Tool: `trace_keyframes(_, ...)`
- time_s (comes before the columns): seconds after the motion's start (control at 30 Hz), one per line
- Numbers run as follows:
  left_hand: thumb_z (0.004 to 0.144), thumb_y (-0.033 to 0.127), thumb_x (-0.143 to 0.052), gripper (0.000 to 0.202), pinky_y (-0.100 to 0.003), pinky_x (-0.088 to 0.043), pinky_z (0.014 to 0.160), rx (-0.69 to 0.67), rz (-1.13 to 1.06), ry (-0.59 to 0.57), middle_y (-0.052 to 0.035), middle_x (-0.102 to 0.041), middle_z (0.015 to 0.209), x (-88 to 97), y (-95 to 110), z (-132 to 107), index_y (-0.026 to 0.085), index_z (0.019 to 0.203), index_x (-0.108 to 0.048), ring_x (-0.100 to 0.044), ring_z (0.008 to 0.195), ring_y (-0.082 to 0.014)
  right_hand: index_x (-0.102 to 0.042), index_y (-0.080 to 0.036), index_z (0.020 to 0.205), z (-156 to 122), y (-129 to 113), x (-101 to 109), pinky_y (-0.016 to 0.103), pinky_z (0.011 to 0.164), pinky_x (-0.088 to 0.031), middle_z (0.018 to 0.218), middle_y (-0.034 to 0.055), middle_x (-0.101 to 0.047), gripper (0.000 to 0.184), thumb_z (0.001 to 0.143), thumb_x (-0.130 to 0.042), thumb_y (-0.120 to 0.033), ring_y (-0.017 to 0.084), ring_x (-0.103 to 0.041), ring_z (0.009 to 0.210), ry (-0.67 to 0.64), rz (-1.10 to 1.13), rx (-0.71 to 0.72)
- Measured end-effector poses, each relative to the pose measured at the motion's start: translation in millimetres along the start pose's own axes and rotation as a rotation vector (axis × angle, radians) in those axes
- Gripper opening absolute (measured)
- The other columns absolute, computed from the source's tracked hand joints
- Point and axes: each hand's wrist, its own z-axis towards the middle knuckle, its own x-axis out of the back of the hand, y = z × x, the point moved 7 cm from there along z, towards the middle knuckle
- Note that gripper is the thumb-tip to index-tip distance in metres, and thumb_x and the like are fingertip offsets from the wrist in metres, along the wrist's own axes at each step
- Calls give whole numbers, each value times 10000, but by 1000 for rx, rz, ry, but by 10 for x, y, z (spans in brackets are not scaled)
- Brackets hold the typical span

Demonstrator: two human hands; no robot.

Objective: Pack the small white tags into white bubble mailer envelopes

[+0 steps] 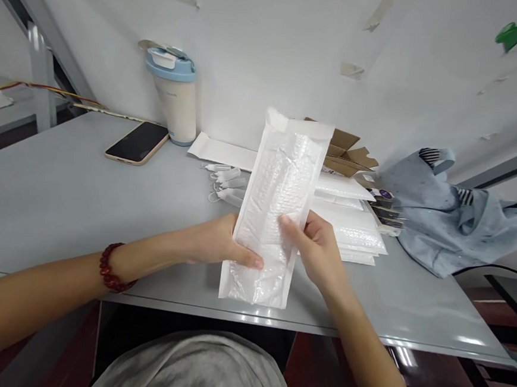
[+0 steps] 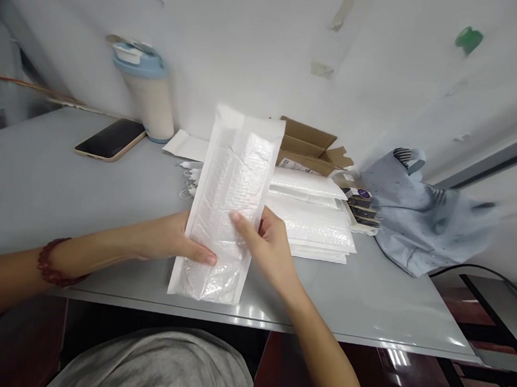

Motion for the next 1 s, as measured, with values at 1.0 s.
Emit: trace_keyframes(1.0,797,411,-644,255,-277,-448,583,-68,296,137,-22,-623,728,18,90,-15,157,802,-629,-586,676,-175,-691,-191,842,11,115,-31,299,624,-528,847,34,-725,212,699,-766,-329,179,-666,740,-14,69,-101)
